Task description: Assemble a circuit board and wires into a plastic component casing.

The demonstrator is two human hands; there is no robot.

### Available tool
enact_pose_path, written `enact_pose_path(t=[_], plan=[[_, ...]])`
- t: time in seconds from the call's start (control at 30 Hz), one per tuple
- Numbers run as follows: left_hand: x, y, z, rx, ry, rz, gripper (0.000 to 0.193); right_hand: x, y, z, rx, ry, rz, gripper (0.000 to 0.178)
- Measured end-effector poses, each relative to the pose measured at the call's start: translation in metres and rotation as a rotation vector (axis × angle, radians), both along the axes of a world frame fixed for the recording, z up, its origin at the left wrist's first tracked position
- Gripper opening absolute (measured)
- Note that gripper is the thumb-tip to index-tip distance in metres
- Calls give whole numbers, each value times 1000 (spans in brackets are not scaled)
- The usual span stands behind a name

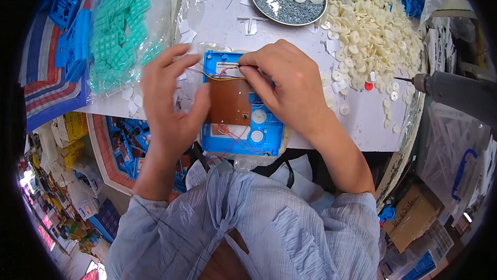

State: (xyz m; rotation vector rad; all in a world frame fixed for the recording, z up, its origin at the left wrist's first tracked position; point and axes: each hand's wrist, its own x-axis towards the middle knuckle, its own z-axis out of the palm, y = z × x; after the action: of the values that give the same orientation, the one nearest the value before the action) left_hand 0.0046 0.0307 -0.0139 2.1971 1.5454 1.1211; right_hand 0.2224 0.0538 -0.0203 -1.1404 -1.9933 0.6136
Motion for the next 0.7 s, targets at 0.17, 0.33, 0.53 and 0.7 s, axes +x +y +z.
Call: enact_pose_path(t=[0.17,0.33,0.53,0.7], plan=[[6,20,-7,-157,56,-266,18,-3,-1,1,98,33,44,14],[7,19,-14,-150,-20,-311,11,3,-8,-6,79,59,12,18],[9,18,-21,-57,-32,-291,9,13,-27,6,25,0,2,33],[7,18,-23,-16,-25,-336,14,14,-36,7,-66,-25,33,47]])
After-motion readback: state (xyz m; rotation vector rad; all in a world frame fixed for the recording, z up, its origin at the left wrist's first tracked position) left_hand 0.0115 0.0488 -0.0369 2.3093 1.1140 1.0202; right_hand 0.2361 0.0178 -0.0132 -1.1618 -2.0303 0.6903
